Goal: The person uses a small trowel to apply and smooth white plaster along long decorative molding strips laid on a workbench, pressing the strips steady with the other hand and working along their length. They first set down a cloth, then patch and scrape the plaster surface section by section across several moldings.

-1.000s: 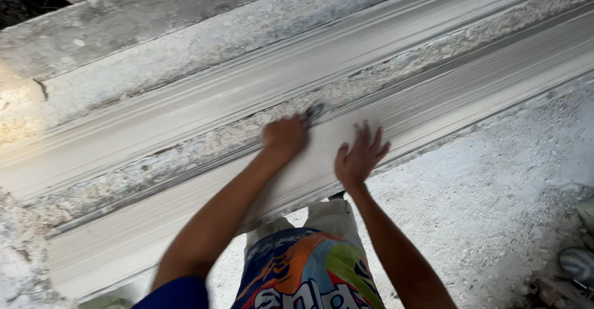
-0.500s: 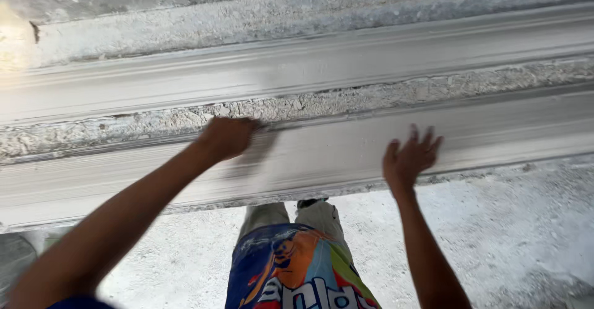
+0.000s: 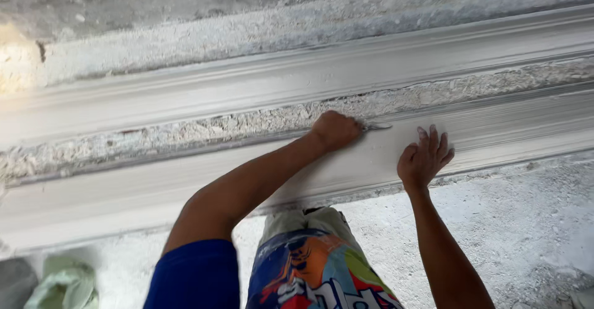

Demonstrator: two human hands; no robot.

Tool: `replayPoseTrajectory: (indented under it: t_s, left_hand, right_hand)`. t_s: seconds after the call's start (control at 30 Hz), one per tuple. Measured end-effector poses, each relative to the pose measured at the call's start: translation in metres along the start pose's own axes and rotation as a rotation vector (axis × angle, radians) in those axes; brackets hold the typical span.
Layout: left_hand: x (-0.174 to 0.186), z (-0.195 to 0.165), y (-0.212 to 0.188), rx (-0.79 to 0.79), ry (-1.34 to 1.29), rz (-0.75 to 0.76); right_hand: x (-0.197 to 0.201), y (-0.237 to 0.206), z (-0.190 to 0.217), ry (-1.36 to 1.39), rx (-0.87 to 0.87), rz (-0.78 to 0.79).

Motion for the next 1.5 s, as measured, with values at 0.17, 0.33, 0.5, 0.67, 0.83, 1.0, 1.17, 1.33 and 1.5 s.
replayPoseTrajectory:
  t_s: [0.17, 0.33, 0.5, 0.67, 0.83, 1.0, 1.17, 1.33, 1.5]
  left_hand:
    - [-0.020, 0.079, -0.145, 0.053, -0.014, 0.209]
    - [-0.058, 0.163, -0.329, 0.180, 0.252, 0.658]
    - [-0.065, 0.119, -0.199, 0.107, 0.062, 0.393]
    - [-0.023, 0.039, -0.081, 0.201, -0.090, -0.093]
    - [-0.015, 0.028, -0.235, 0.574, -0.662, -0.578]
    - [-0.061, -0.022, -0.371, 1.242, -1.026, -0.865]
    - [-0.097, -0.109, -0.370, 1.557, -0.958, -1.166]
    - [-0.106, -0.176, -0.322, 1.482, -1.058, -1.237]
    - [-0.098, -0.178, -0.306, 1.368, -1.100, -1.111]
  right_hand:
    - [-0.001, -0.004, 0.002, 0.012, 0.005, -0.014]
    - [-0.011, -0.002, -0.008, 0.008, -0.052, -0.048]
    - [-0.008, 0.000, 0.002, -0.027, 0.073, -0.156]
    - [-0.003, 0.004, 0.038, -0.232, 0.127, -0.007]
    - [0.002, 0.016, 0.122, 0.151, 0.474, 0.060]
    - [-0.031, -0.013, 0.202, 0.880, 0.359, 0.576]
    - [-0.051, -0.041, 0.203, 0.786, 0.392, 0.933]
    - [-0.055, -0.016, 0.153, 0.654, 0.562, 0.788]
    - [-0.033, 0.003, 0.099, 0.432, 0.875, 0.454]
Point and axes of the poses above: each hand's wrist, its own y-axis towards the middle knuckle, its own x-axis out of the back of the hand, z = x × y, the point moved 5 cm from there along y, towards the middle knuckle, and after that the axes turned 8 degrees about z, right-handed, at the moved point
